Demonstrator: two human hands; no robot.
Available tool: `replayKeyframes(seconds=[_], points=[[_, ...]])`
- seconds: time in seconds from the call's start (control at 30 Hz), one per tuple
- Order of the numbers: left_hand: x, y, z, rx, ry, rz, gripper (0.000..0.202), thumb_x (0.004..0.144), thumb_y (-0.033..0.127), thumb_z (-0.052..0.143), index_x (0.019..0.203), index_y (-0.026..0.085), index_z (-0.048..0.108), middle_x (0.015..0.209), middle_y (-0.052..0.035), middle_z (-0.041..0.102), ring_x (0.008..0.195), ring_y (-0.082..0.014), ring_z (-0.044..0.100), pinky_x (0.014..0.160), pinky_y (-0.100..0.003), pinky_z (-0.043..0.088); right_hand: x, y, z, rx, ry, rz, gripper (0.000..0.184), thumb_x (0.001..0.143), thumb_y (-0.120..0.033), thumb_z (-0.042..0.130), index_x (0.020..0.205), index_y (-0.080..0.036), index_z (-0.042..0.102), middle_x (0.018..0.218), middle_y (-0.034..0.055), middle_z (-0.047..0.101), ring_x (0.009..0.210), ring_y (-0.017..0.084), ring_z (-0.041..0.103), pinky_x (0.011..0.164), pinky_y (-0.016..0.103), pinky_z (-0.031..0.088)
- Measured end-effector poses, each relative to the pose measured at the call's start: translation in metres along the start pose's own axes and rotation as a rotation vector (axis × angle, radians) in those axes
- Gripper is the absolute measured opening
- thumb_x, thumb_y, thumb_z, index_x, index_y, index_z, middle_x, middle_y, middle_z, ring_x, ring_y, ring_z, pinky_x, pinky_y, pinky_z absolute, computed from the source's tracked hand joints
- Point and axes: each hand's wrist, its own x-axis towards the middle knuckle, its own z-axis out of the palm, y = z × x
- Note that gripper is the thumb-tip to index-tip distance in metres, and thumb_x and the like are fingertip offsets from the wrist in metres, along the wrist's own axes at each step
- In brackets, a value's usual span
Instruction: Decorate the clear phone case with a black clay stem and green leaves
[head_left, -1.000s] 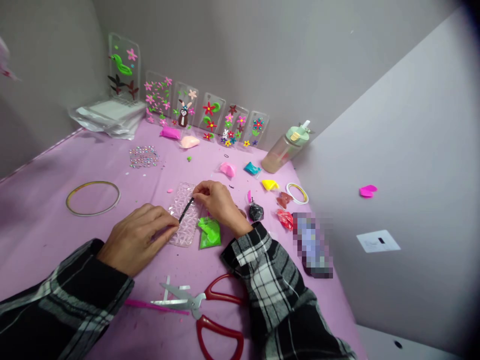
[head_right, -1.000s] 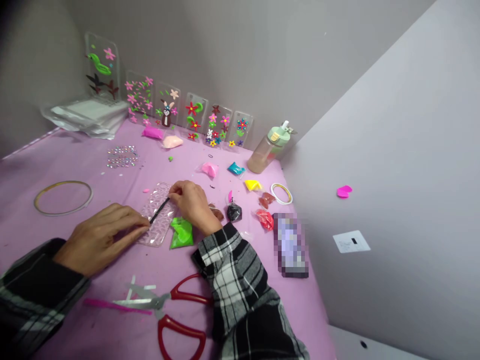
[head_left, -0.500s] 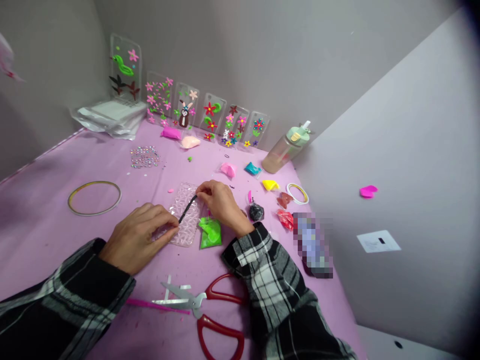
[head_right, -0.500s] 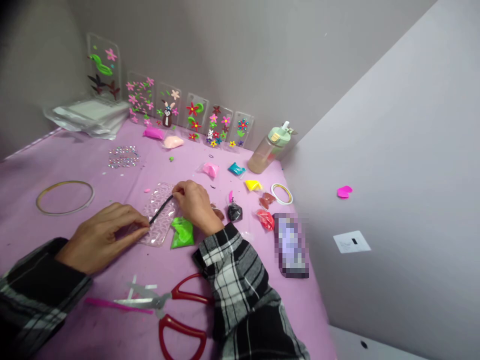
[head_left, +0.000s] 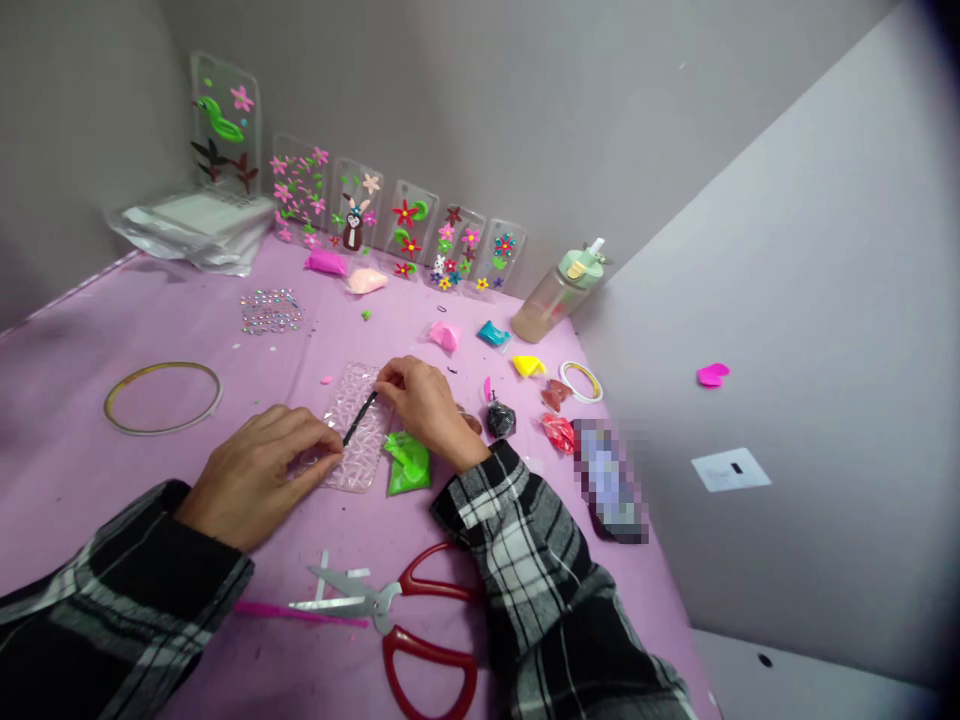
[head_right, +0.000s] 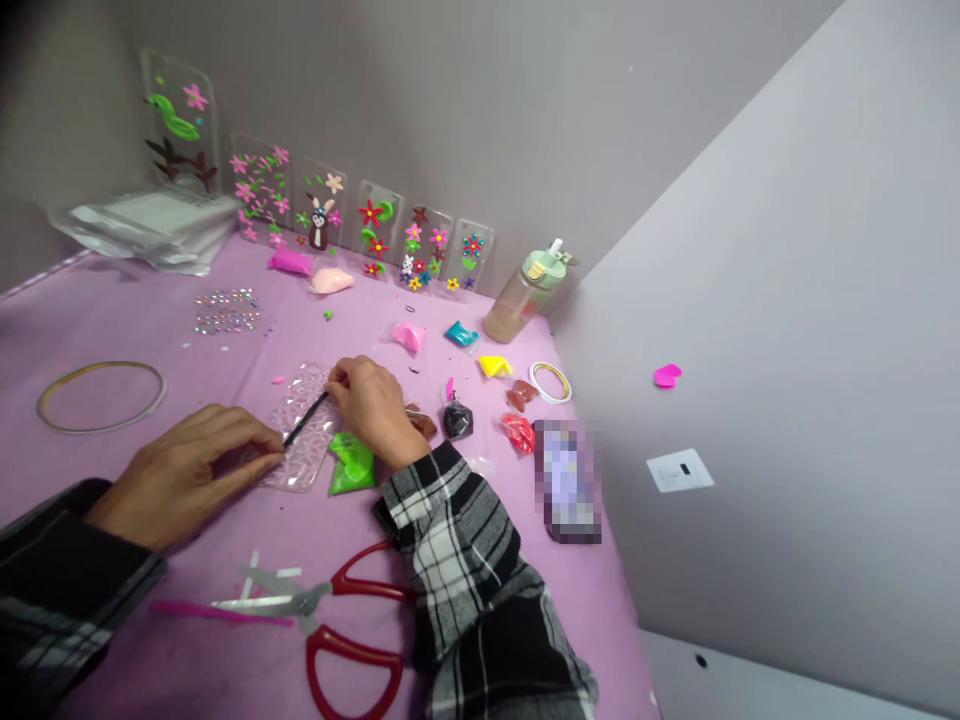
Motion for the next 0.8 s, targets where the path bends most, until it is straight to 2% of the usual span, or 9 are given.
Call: replayKeyframes(seconds=[0.27,0.43,0.6,0.67,0.8], points=[[0.000,-0.003,0.001,-0.030,-0.003,-0.052,0.019,0.106,0.048,0.066,0.101,0.031,0.072,0.095,0.0015,0.080,0.088,-0.0258,0.070,0.084,-0.041,0.049,-0.003,-0.002,-0.001,-0.041,0.018,-0.022,0.013,0.107,-0.013,0.074,0.097,-0.021,0.074,0.104,0.0049,0.079,0.094,0.020,0.068,0.087,0.031,0.047],[0.001,-0.005,0.001,-0.022,-0.033,-0.041,0.021,0.105,0.047,0.066,0.094,0.031,0.072,0.090,0.0019,0.077,0.085,-0.0259,0.068,0.083,-0.041,0.046,-0.007,-0.012,-0.002,-0.036,0.004,-0.088,0.009,0.112,-0.019,0.071,0.105,-0.020,0.075,0.110,0.0056,0.079,0.097,0.019,0.068,0.089,0.031,0.046],[0.000,-0.007,0.003,-0.002,-0.038,-0.037,0.017,0.105,0.045,0.066,0.095,0.032,0.071,0.091,0.0010,0.077,0.086,-0.0277,0.068,0.085,-0.043,0.046,-0.010,-0.022,0.001,-0.038,-0.133,-0.148,0.020,0.114,-0.019,0.070,0.095,-0.019,0.074,0.100,0.0043,0.080,0.091,0.018,0.067,0.084,0.030,0.043],[-0.001,-0.007,0.004,0.001,-0.014,-0.034,0.014,0.104,0.044,0.066,0.097,0.032,0.071,0.092,0.0010,0.078,0.087,-0.0280,0.069,0.086,-0.044,0.046,-0.010,-0.023,0.002,-0.038,-0.138,-0.142,0.022,0.114,-0.018,0.070,0.092,-0.019,0.074,0.097,0.0036,0.080,0.089,0.017,0.066,0.083,0.030,0.043],[-0.001,-0.008,0.004,-0.004,-0.002,-0.059,0.014,0.103,0.047,0.069,0.099,0.033,0.069,0.092,0.0007,0.078,0.087,-0.0295,0.069,0.084,-0.044,0.046,-0.010,-0.024,0.002,-0.037,-0.120,-0.126,0.022,0.117,-0.022,0.064,0.099,-0.019,0.075,0.097,0.0032,0.080,0.087,0.017,0.068,0.082,0.029,0.043]])
